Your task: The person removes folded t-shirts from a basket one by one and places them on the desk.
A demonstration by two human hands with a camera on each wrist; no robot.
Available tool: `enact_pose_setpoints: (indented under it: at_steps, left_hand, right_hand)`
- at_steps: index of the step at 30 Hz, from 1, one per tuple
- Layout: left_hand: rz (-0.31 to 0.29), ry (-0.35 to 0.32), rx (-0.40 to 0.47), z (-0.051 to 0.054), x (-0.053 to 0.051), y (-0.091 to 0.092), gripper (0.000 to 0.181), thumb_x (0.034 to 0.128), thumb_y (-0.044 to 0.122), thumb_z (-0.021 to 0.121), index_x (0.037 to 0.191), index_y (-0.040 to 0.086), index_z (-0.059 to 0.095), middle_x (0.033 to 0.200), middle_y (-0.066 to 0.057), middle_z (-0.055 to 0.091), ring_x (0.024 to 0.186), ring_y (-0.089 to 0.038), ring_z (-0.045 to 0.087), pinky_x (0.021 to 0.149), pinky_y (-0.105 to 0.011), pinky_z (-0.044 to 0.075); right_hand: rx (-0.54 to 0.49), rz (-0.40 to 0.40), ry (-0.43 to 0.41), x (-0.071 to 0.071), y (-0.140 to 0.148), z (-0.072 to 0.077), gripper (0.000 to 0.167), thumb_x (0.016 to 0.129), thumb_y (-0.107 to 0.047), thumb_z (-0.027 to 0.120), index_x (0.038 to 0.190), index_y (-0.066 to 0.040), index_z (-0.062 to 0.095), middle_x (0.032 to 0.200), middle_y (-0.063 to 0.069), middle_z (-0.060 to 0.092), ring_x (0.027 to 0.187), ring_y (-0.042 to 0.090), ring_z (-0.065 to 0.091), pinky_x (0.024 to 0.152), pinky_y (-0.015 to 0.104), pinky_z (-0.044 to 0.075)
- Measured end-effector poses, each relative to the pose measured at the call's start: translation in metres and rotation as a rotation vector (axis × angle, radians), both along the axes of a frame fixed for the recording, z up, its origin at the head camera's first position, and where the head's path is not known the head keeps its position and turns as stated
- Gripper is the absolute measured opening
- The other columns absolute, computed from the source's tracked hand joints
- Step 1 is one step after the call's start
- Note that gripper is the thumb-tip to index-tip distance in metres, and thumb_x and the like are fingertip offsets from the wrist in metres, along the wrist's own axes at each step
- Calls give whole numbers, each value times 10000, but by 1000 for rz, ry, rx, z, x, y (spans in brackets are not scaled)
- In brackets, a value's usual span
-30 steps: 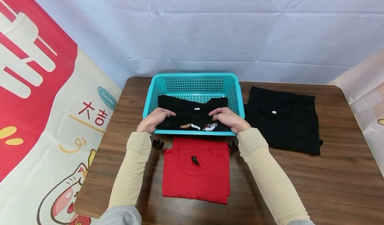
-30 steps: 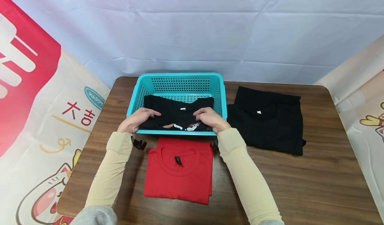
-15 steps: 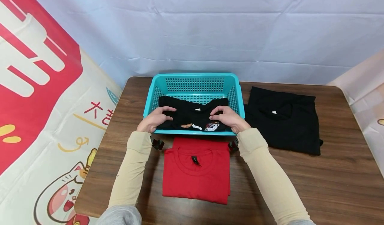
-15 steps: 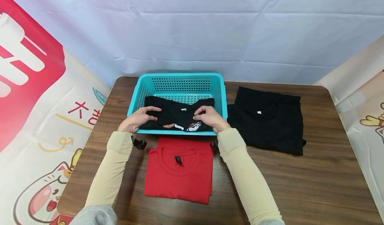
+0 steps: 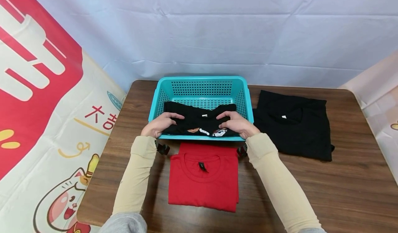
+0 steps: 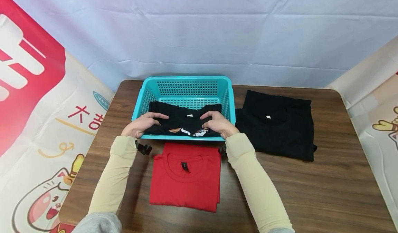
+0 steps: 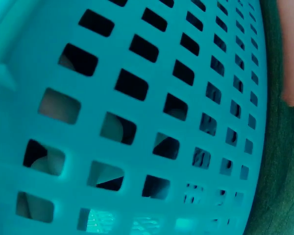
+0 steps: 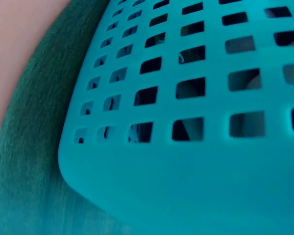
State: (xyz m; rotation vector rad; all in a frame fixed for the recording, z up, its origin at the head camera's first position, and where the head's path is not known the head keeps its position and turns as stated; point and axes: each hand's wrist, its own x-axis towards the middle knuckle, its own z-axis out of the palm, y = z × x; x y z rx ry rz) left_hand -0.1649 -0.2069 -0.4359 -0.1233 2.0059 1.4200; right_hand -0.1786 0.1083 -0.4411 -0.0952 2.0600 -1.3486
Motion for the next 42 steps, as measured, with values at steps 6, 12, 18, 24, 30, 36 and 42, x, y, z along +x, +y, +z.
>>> enact_pose_setpoints:
  at_steps: [6, 12, 18, 24, 30, 36, 42]
  left_hand:
    - [-5, 24, -9, 0, 1, 1, 548, 918, -35, 273, 1345, 169, 551, 1549, -111, 274, 1292, -336, 364, 436, -263, 231]
    - [-29, 57, -35, -2, 0, 3, 566, 910, -55, 277, 1347, 169, 560, 1586, -66, 214, 1380, -311, 289, 780, -266, 456]
    - [-15, 62, -35, -2, 0, 2, 562, 923, -42, 282, 1349, 207, 549, 1575, -50, 226, 1096, -284, 379, 480, -268, 284]
    - [0, 73, -35, -2, 0, 1, 575, 945, -25, 305, 1456, 211, 425, 1607, -39, 135, 1349, -277, 260, 657, -283, 409]
    - [10, 88, -19, -1, 1, 1, 574, 948, -1, 341, 1490, 185, 367, 1608, -44, 111, 1023, -234, 370, 612, -252, 371]
    - [19, 125, -10, 1, 3, 1, 562, 944, -19, 310, 1457, 179, 428, 1609, -32, 122, 1178, -243, 329, 679, -271, 397]
    - [20, 203, 6, 6, 5, 4, 589, 936, -41, 335, 1475, 185, 404, 1608, -28, 155, 1350, -283, 221, 835, -336, 409]
  right_hand:
    - [35, 19, 28, 1, -1, 1, 424, 896, -73, 608, 1313, -53, 532, 1514, 161, 276, 1232, 320, 319, 956, 416, 373]
    - [34, 15, 24, 1, -1, 1, 445, 887, -75, 625, 1321, -50, 529, 1523, 154, 265, 1257, 327, 306, 967, 419, 377]
    - [13, 4, 18, 1, 0, 1, 461, 877, -55, 632, 1325, -45, 523, 1512, 151, 259, 1250, 328, 298, 916, 383, 382]
    - [-2, -3, 21, 2, -1, 4, 481, 876, -60, 640, 1338, -33, 507, 1500, 166, 276, 1133, 293, 360, 867, 364, 384]
    - [-7, -7, 14, 3, 0, 6, 535, 868, -34, 630, 1379, -20, 471, 1525, 189, 250, 1165, 299, 367, 927, 380, 387]
    - [-41, -28, 44, 5, 2, 7, 549, 875, -19, 619, 1399, -52, 458, 1555, 152, 236, 1298, 341, 320, 1020, 447, 393]
    - [-62, -33, 111, 7, 5, 11, 547, 882, -20, 619, 1404, -79, 467, 1576, 135, 218, 1331, 340, 284, 948, 398, 423]
